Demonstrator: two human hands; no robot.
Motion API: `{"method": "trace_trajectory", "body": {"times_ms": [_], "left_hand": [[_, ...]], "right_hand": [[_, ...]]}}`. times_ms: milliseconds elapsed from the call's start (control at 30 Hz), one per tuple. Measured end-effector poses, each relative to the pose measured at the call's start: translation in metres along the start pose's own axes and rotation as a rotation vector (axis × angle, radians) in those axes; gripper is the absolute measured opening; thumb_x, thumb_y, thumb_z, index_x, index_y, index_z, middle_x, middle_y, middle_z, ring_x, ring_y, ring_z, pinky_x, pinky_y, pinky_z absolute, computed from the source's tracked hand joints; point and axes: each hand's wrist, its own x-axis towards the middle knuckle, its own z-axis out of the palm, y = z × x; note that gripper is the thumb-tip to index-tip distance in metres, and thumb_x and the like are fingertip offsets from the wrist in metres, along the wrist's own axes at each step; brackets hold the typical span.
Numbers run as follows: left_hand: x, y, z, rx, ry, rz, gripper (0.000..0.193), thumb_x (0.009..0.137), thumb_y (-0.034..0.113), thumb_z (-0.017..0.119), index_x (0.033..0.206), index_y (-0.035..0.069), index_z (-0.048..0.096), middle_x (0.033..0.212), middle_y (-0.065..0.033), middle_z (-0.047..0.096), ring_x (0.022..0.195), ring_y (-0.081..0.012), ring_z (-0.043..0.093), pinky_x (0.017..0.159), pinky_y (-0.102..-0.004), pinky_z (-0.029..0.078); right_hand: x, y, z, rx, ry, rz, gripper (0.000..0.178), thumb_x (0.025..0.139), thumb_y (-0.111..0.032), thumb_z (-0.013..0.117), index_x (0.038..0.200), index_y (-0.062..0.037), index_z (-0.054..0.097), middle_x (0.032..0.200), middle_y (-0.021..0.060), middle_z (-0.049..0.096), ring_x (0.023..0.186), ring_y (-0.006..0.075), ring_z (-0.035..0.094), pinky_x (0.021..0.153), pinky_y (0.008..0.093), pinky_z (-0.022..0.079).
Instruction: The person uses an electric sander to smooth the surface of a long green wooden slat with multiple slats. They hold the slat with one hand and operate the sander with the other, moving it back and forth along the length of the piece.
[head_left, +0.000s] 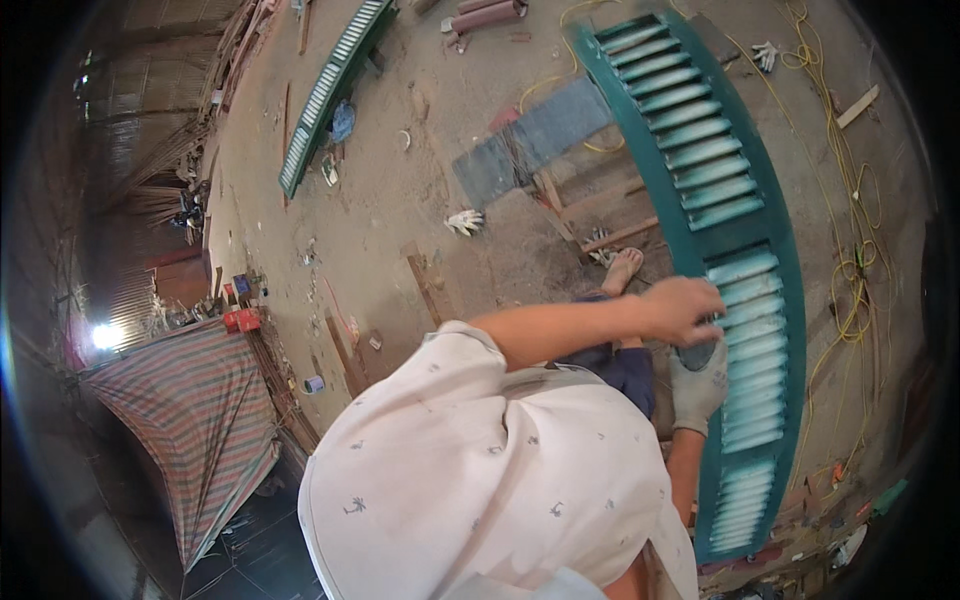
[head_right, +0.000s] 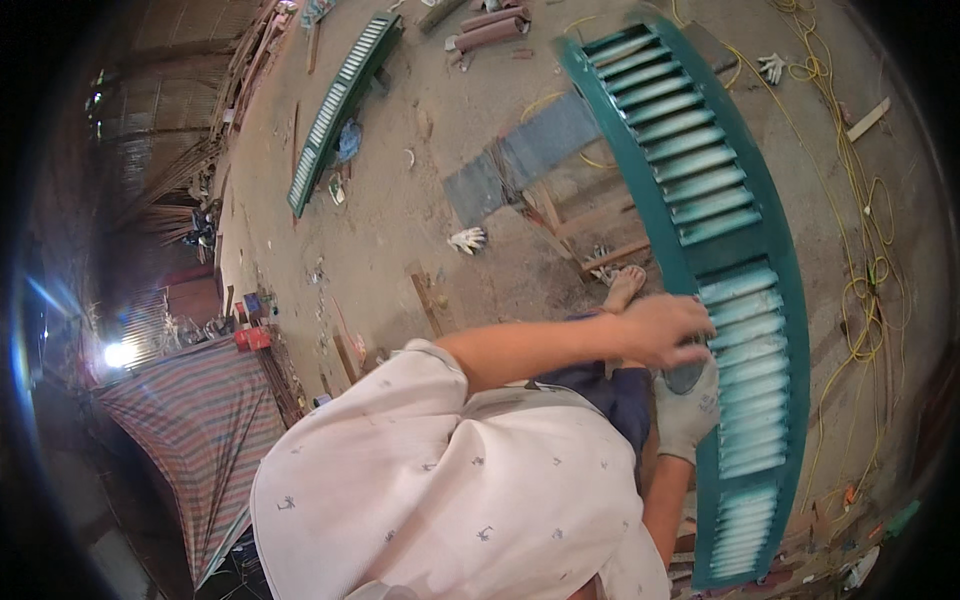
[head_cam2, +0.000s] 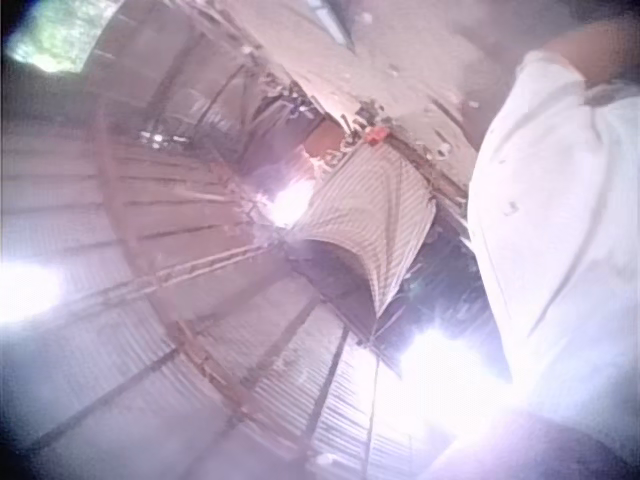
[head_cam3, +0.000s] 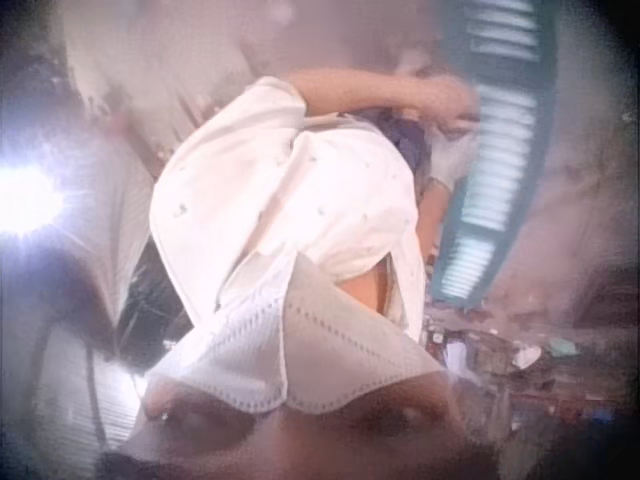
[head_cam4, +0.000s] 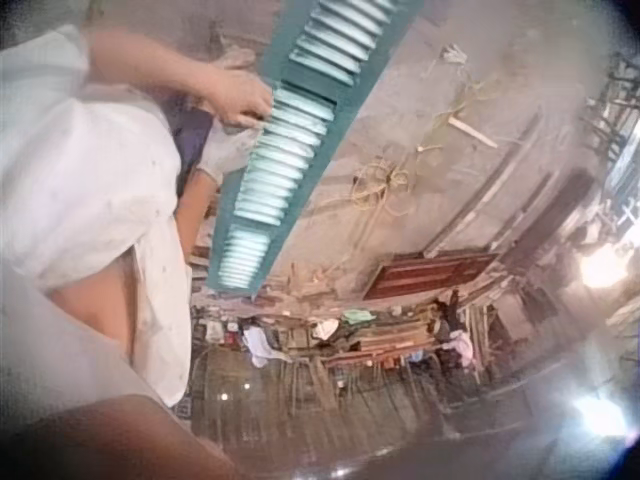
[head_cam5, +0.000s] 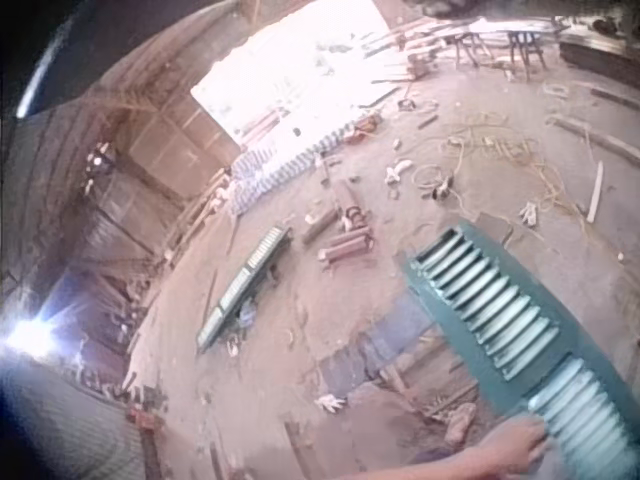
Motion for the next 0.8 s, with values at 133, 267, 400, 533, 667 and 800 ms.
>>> {"method": "trace_trajectory", "body": {"times_ms": [133, 267, 400, 533, 667, 800], "left_hand": [[0.026, -0.01, -0.018, 0.121, -0.057, 0.014, 0.03, 0.093, 0.034, 0.075, 0.095, 0.004, 0.074, 0.101, -0.016, 0.071, 0.101, -0.0399, 0.069, 0.091, -0.0512, 0.057], [0.022, -0.009, -0.004, -0.01, 0.009, 0.03, 0.029, 0.092, 0.033, 0.073, 0.093, 0.004, 0.072, 0.097, -0.015, 0.067, 0.097, -0.039, 0.067, 0.087, -0.0501, 0.057], [-0.004, 0.019, 0.029, -0.062, -0.155, -0.038, 0.033, 0.094, 0.036, 0.072, 0.1, 0.003, 0.073, 0.109, -0.0168, 0.067, 0.105, -0.0377, 0.068, 0.092, -0.052, 0.058], [0.001, 0.02, 0.035, -0.123, -0.26, -0.019, 0.03, 0.095, 0.034, 0.072, 0.094, 0.004, 0.07, 0.101, -0.0151, 0.067, 0.098, -0.0398, 0.071, 0.085, -0.0505, 0.059], [0.033, -0.009, -0.015, -0.083, -0.218, -0.023, 0.027, 0.093, 0.028, 0.07, 0.09, 0.002, 0.073, 0.097, -0.0177, 0.071, 0.093, -0.0419, 0.071, 0.084, -0.0534, 0.057], [0.067, -0.043, -0.044, -0.097, -0.179, 0.021, 0.026, 0.093, 0.025, 0.068, 0.089, 0.001, 0.074, 0.093, -0.022, 0.071, 0.092, -0.0465, 0.069, 0.091, -0.053, 0.058]], "right_hand": [[0.052, -0.058, -0.002, 0.1, -0.083, 0.15, 0.085, 0.08, -0.04, 0.093, 0.15, -0.0075, 0.057, 0.139, 0.0195, 0.071, 0.125, 0.0424, 0.07, 0.099, 0.0503, 0.058], [0.033, -0.03, 0.017, 0.132, 0.035, 0.055, 0.087, 0.078, -0.044, 0.095, 0.15, -0.0111, 0.058, 0.137, 0.0156, 0.073, 0.122, 0.0393, 0.072, 0.097, 0.0475, 0.059], [-0.016, 0.017, 0.022, 0.053, -0.106, 0.208, 0.091, 0.074, -0.045, 0.096, 0.149, -0.012, 0.057, 0.139, 0.0134, 0.071, 0.122, 0.0381, 0.072, 0.096, 0.0464, 0.06], [-0.029, 0.02, 0.018, -0.006, -0.019, 0.155, 0.089, 0.074, -0.045, 0.096, 0.147, -0.0117, 0.057, 0.133, 0.0112, 0.074, 0.114, 0.0384, 0.075, 0.094, 0.0482, 0.061], [0.026, -0.047, 0.014, 0.155, 0.03, 0.257, 0.077, 0.077, -0.045, 0.094, 0.141, -0.0152, 0.063, 0.126, 0.0122, 0.076, 0.114, 0.0382, 0.075, 0.093, 0.0488, 0.06], [0.068, -0.08, 0.019, 0.176, 0.032, 0.292, 0.073, 0.08, -0.044, 0.092, 0.141, -0.0146, 0.062, 0.117, 0.0117, 0.078, 0.109, 0.0372, 0.076, 0.09, 0.048, 0.061]]}}
